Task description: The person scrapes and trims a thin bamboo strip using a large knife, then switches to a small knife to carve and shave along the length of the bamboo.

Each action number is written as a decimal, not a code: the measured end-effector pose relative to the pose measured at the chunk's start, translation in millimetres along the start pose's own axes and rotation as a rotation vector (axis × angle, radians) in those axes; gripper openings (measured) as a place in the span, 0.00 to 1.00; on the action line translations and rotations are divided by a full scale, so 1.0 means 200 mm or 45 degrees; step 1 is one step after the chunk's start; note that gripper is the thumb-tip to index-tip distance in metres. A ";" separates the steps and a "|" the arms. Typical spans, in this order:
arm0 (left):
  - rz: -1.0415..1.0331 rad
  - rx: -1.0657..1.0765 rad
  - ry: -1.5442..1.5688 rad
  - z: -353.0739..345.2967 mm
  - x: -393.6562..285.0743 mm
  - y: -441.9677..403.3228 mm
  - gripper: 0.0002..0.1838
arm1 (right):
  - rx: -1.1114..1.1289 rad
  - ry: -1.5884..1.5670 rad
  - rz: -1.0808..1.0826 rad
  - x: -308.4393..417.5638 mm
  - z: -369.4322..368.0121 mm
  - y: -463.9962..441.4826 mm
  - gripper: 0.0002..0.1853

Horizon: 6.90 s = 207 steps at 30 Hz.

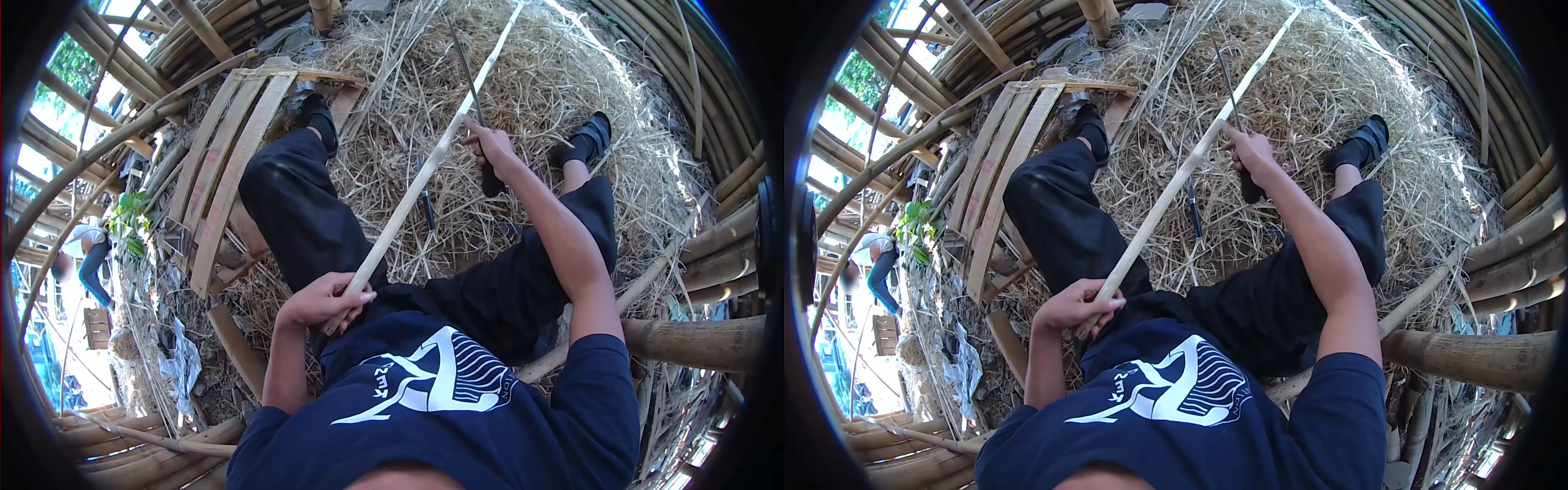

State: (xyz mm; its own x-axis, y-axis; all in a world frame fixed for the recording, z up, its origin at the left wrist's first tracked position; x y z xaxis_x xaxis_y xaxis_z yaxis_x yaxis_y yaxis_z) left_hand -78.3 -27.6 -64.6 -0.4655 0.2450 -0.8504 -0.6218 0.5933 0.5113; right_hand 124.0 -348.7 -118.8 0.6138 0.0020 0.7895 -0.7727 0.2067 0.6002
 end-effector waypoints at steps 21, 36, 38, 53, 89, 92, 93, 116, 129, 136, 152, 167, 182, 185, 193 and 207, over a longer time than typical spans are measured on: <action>-0.080 -0.025 0.313 0.00 -0.16 -0.63 0.18 | 0.293 -0.084 -0.123 -0.12 -0.35 0.18 0.11; -0.197 -0.540 -0.948 0.23 -0.16 -0.81 0.24 | 0.033 1.279 0.482 -0.14 -0.32 0.36 0.12; -0.132 -0.512 -0.877 0.20 -0.18 -0.80 0.21 | 0.045 1.432 0.556 -0.13 -0.36 0.40 0.13; -0.395 -0.599 -0.960 0.09 -0.20 -0.67 0.15 | -0.067 1.530 0.492 -0.08 -0.20 0.17 0.13; -0.317 -0.675 -1.256 0.12 -0.22 -0.71 0.18 | 0.068 1.526 0.639 -0.14 -0.31 0.24 0.14; -0.250 -0.642 -1.226 0.13 -0.18 -0.71 0.17 | 0.092 1.528 0.688 -0.15 -0.32 0.23 0.13; -0.229 -0.636 -1.228 0.13 -0.16 -0.70 0.16 | 0.098 1.530 0.681 -0.15 -0.32 0.22 0.13; -0.099 -0.605 -0.553 0.10 0.02 -0.31 0.22 | -0.473 1.340 0.783 0.00 -0.06 0.07 0.13; -0.122 -0.595 -0.523 0.10 0.05 -0.36 0.22 | -0.665 1.430 1.038 0.00 -0.04 0.08 0.17; -0.120 -0.599 -0.533 0.09 0.06 -0.36 0.23 | -0.749 1.454 1.133 0.01 -0.03 0.09 0.16; -1.148 -0.801 -1.236 0.05 -0.56 -0.75 0.20 | -0.779 1.521 1.165 0.00 -0.05 0.06 0.15; -1.191 -0.326 -1.065 0.17 -0.68 -1.38 0.08 | -0.751 1.545 1.095 0.00 -0.05 0.03 0.18; -1.283 -0.658 -1.516 0.42 -0.67 -1.19 0.08 | -0.722 1.533 1.111 0.02 -0.05 0.05 0.15; -1.173 -0.605 -1.222 0.34 -0.69 -1.20 0.12 | -0.713 1.526 1.109 0.02 -0.06 0.05 0.15; -1.089 -0.397 -1.107 0.27 -0.64 -1.41 0.10 | -0.696 1.520 1.113 0.02 -0.05 0.05 0.15; -0.560 -0.608 -0.967 0.34 -0.38 -0.82 0.22 | -0.410 1.490 0.794 -0.02 -0.06 0.03 0.13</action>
State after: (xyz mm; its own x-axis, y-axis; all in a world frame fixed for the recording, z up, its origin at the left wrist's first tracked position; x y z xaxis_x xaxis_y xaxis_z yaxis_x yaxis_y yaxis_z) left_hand 102.1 -90.5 -92.9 0.2893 0.6017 -0.7445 -0.9078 0.4193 -0.0139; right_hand 118.1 -335.4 -119.6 0.0812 0.9648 0.2500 -0.9966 0.0828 0.0041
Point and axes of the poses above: each hand's wrist, its own y-axis away from the middle knuckle, its own z-axis out of the back of the hand, x = y × z, the point moved 7 cm from there along -y, towards the middle knuckle, and after that the axes turned 8 degrees about -z, right-handed, at the moved point
